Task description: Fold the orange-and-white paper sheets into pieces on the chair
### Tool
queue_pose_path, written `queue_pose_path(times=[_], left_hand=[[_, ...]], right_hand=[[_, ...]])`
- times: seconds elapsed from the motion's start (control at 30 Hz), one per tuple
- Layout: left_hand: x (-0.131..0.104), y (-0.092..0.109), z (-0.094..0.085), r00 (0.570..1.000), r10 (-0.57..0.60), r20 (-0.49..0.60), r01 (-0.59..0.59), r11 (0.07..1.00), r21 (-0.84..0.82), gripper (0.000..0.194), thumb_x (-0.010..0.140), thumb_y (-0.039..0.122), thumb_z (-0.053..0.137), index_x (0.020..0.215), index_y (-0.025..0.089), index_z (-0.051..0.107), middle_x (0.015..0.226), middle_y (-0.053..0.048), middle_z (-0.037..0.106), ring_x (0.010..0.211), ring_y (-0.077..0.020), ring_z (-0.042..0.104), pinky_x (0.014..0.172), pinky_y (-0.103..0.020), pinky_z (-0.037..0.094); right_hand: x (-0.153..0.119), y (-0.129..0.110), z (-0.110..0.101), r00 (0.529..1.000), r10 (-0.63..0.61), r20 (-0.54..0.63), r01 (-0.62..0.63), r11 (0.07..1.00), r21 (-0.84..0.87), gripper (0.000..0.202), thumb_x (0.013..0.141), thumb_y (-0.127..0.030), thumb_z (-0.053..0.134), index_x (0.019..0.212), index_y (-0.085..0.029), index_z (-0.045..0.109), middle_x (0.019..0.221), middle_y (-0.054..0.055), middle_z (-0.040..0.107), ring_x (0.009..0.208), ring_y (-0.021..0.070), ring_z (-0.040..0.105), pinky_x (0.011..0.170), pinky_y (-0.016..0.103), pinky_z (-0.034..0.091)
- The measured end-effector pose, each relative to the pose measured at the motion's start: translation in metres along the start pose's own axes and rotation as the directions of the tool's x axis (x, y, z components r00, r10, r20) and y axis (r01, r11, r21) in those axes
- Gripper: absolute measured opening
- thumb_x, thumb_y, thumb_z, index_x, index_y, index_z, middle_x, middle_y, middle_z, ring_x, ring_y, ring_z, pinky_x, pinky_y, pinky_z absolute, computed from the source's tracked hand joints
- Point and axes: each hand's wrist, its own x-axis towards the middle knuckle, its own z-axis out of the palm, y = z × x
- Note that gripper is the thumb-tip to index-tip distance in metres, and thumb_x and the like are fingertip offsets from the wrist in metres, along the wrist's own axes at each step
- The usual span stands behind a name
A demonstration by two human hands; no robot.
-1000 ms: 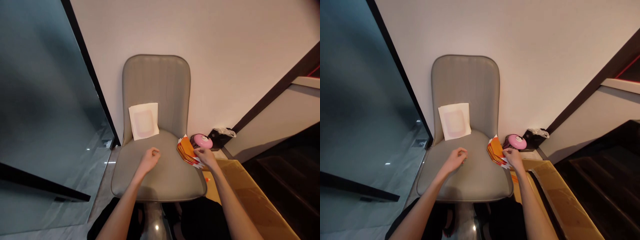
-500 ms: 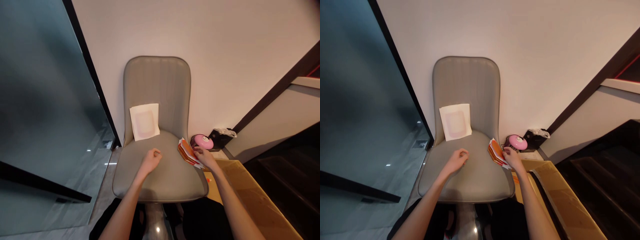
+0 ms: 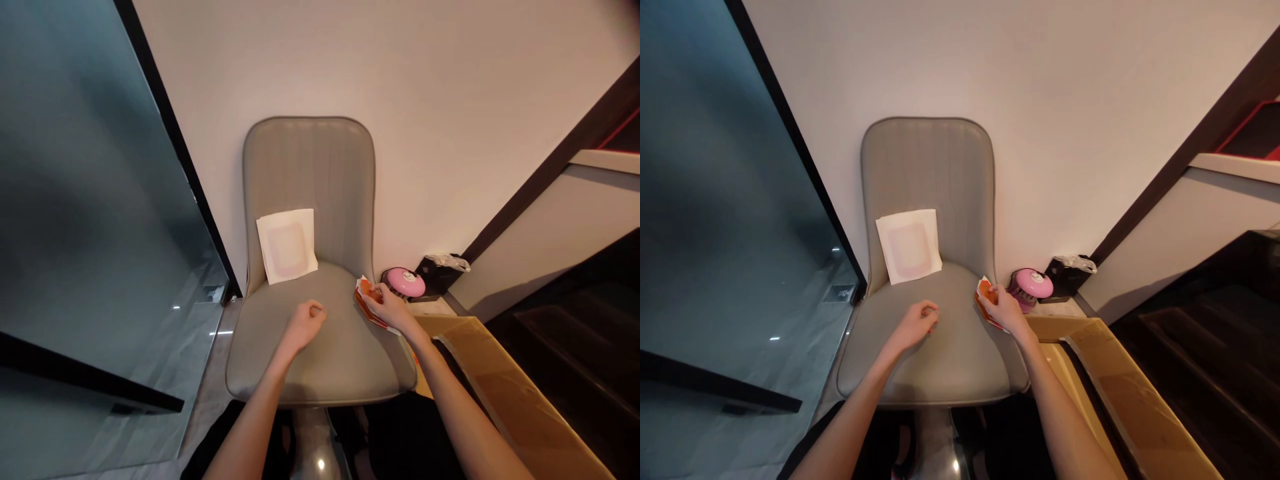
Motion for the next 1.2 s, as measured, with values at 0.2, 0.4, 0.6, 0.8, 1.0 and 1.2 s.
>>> queue_pose_path(times=[0.2, 0.4, 0.6, 0.8, 1.0, 1.2], left_hand=[[-0.001, 0.001, 0.001, 1.000, -0.009, -0.006, 0.009, 0.999, 0.039, 0.022, 0.086, 0.026, 0.056, 0.098, 0.013, 0.069, 0.069, -0.001, 0.065, 0.059, -0.0139, 0.057, 0.061, -0.025, 0.041], [-0.003, -0.001, 0.002, 1.000, 0.008, 0.012, -0.009, 0.998, 0.068, 0.020, 0.086, 0.026, 0.056, 0.093, 0.015, 0.071, 0.071, -0.002, 0.067, 0.060, -0.0144, 0.059, 0.062, -0.026, 0.042], [-0.004, 0.000, 0.003, 1.000, -0.006, 0.022, 0.005, 0.998, 0.067, 0.019, 0.085, 0.025, 0.057, 0.093, 0.014, 0.070, 0.065, 0.000, 0.063, 0.058, -0.0144, 0.058, 0.061, -0.026, 0.040], [-0.004, 0.001, 0.004, 0.999, -0.016, 0.032, 0.013, 0.997, 0.071, 0.016, 0.086, 0.022, 0.057, 0.091, 0.014, 0.069, 0.061, 0.002, 0.060, 0.058, -0.0139, 0.057, 0.061, -0.025, 0.039], [-0.004, -0.001, 0.003, 0.998, -0.031, 0.051, 0.027, 0.997, 0.077, 0.017, 0.086, 0.023, 0.057, 0.093, 0.014, 0.070, 0.062, 0.001, 0.062, 0.059, -0.0145, 0.057, 0.060, -0.025, 0.038], [-0.004, -0.002, 0.005, 0.998, -0.034, 0.054, 0.028, 0.994, 0.102, 0.020, 0.086, 0.027, 0.059, 0.096, 0.015, 0.072, 0.065, -0.001, 0.065, 0.060, -0.0162, 0.058, 0.062, -0.026, 0.039]], right_hand=[[-0.001, -0.008, 0.009, 1.000, -0.019, -0.002, 0.018, 0.992, -0.127, 0.033, 0.086, -0.048, 0.063, 0.104, -0.021, 0.061, 0.103, 0.011, 0.073, 0.097, 0.0259, 0.068, 0.079, 0.029, 0.046], [0.000, -0.007, 0.018, 1.000, 0.027, 0.011, -0.023, 0.973, -0.228, 0.045, 0.085, -0.051, 0.066, 0.114, -0.017, 0.055, 0.107, 0.014, 0.068, 0.094, 0.0265, 0.068, 0.075, 0.030, 0.045], [0.003, -0.006, 0.016, 0.998, 0.057, 0.025, -0.049, 0.967, -0.248, 0.038, 0.086, -0.038, 0.066, 0.115, -0.016, 0.055, 0.107, 0.014, 0.070, 0.094, 0.0262, 0.068, 0.073, 0.029, 0.043], [0.003, -0.007, 0.016, 0.997, 0.071, 0.010, -0.065, 0.956, -0.285, 0.034, 0.089, -0.035, 0.064, 0.114, -0.014, 0.056, 0.108, 0.016, 0.068, 0.093, 0.0252, 0.067, 0.073, 0.028, 0.042], [-0.005, -0.010, 0.022, 0.999, -0.022, 0.026, 0.030, 0.922, -0.385, 0.031, 0.093, -0.036, 0.059, 0.114, -0.013, 0.059, 0.115, 0.017, 0.062, 0.094, 0.0246, 0.066, 0.081, 0.031, 0.045], [-0.012, -0.023, 0.021, 1.000, 0.011, 0.029, 0.003, 0.889, -0.457, 0.047, 0.092, -0.048, 0.062, 0.121, -0.011, 0.057, 0.118, 0.022, 0.063, 0.106, 0.0326, 0.064, 0.082, 0.035, 0.045]])
